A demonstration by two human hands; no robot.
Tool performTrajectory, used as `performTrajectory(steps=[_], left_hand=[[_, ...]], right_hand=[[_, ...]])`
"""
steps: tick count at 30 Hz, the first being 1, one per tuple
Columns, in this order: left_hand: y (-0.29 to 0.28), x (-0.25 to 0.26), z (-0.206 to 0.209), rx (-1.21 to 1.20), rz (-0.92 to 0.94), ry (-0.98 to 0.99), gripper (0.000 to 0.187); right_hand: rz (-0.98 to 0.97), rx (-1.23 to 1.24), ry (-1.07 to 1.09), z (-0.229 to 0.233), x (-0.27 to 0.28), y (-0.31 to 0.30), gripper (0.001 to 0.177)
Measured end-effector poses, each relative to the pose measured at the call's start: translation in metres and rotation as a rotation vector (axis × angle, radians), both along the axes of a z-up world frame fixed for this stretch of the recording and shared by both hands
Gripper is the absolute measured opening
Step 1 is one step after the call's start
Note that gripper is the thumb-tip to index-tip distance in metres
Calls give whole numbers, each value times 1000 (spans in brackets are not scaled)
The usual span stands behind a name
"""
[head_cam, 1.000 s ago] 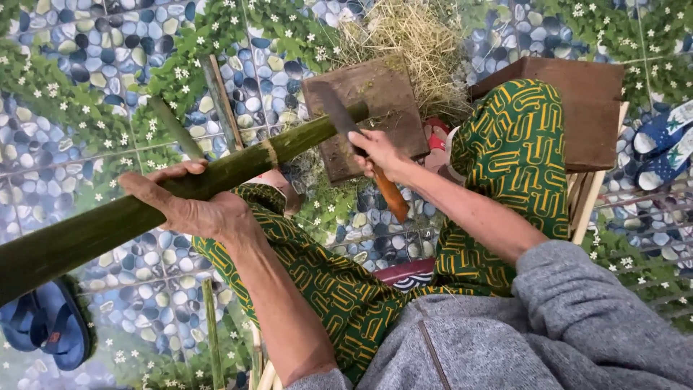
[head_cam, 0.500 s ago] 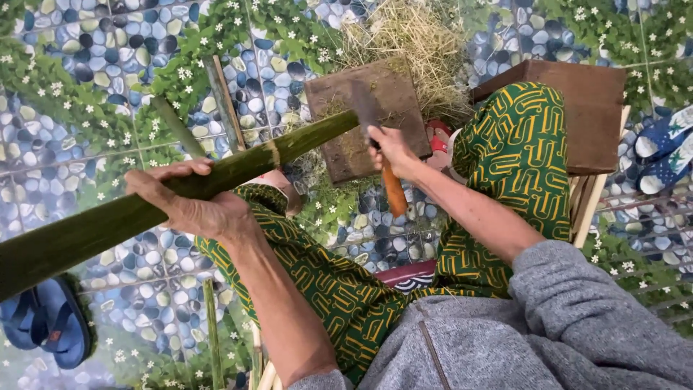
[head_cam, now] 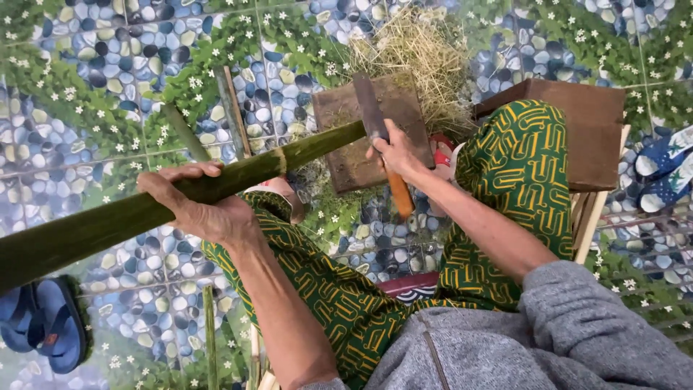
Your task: A person sits on the floor and uses a large knife to shave and split a bamboo pole against a wooden block.
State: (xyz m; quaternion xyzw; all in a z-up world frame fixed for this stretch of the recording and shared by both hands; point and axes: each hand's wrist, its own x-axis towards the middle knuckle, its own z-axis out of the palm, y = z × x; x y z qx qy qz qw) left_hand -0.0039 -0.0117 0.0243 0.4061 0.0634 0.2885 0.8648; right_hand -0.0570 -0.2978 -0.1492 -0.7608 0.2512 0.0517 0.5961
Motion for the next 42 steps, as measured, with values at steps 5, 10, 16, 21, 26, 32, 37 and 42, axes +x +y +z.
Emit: performTrajectory(steps=[5, 10, 16, 21, 26, 32, 37, 42], left_hand=[[4, 3, -8, 6, -60, -40, 31], [3, 0, -1, 41, -110, -45, 31], [8, -2, 5, 10, -127, 47, 32], [8, -2, 3, 11, -48, 119, 37], [10, 1, -6, -30, -33, 125, 32], [5, -2, -1, 5, 39, 114, 39], [-5, -7, 8, 49, 12, 75, 40], [-1, -6, 5, 40, 41, 78, 43]], right_hand=[[276, -396, 5, 34, -13, 11, 47], [417, -389, -112, 102, -36, 51, 51], [548, -389, -158, 50, -45, 52, 70], [499, -317, -139, 41, -43, 52, 55], [457, -178, -137, 38, -44, 59, 52], [167, 132, 59, 49, -22, 33, 56], [255, 91, 118, 98, -23, 43, 58], [372, -127, -86, 42, -26, 26, 53]])
